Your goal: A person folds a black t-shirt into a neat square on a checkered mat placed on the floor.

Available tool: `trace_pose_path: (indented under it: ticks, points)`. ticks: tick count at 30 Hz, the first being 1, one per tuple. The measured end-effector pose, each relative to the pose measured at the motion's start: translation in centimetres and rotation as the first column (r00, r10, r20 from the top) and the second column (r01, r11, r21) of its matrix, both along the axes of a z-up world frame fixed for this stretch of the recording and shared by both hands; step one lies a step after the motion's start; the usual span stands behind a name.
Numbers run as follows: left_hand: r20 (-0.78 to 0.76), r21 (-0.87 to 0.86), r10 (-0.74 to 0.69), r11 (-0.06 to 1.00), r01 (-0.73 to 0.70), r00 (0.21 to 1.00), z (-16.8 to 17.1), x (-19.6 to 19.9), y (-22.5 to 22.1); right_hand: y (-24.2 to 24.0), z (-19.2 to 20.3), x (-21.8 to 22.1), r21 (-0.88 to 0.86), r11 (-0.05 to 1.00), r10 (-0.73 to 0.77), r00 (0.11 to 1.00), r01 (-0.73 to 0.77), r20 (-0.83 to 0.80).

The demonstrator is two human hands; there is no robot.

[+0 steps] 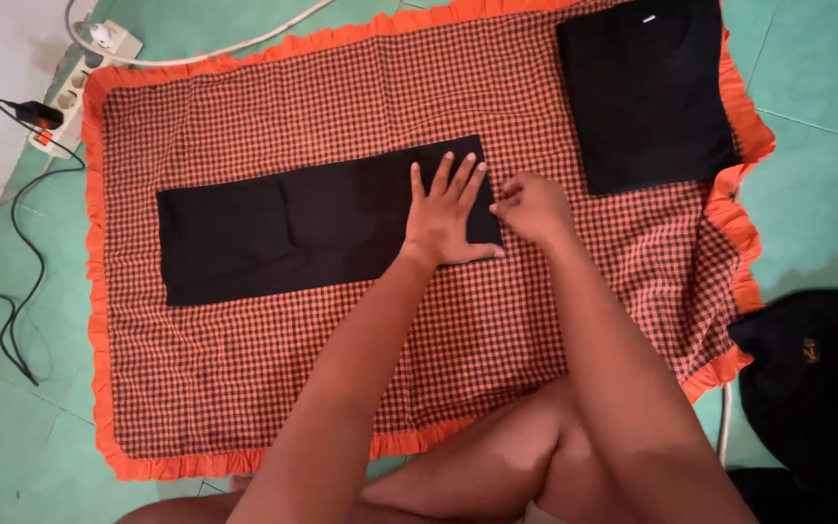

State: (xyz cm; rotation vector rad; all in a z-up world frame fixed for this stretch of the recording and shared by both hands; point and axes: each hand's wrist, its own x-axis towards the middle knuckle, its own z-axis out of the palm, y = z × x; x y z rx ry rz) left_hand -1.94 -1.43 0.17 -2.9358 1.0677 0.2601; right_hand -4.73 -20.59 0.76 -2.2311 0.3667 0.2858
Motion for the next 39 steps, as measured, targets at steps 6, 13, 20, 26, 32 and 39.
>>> trace_pose_path:
  ticks: [6, 13, 20, 26, 32, 39]
  points:
    - [0.037, 0.063, 0.012, 0.998, -0.014, 0.999, 0.8, -0.5, 0.0, 0.9, -2.1, 0.3, -0.03, 0.998, -0.045, 0.996, 0.047, 0.08]
    - [-0.107, -0.047, 0.12, 0.991, -0.126, 0.987, 0.6, 0.5, -0.1, 1.7, -2.5, 0.8, -0.026, 1.0, 0.007, 0.997, -0.004, 0.082]
    - [-0.133, 0.122, 0.209, 0.974, -0.193, 0.969, 1.4, 1.8, 1.3, 2.3, -1.5, 0.4, 0.036, 0.999, 0.014, 0.996, -0.017, 0.091]
    - [-0.162, 0.17, 0.256, 0.959, -0.228, 0.953, 2.6, 2.0, 0.9, 3.1, -1.5, 1.0, 0.018, 0.991, 0.134, 0.986, -0.136, 0.1]
    - [-0.202, 0.163, 0.242, 0.964, -0.211, 0.949, 3.8, 1.5, 0.9, 3.4, -2.2, 1.0, 0.02, 0.985, 0.166, 0.98, -0.169, 0.113]
    - [-0.279, -0.397, 0.225, 0.858, -0.326, 0.933, 0.1, 1.2, 0.6, 3.4, -0.1, 1.7, 0.108, 0.977, 0.163, 0.973, -0.182, 0.161]
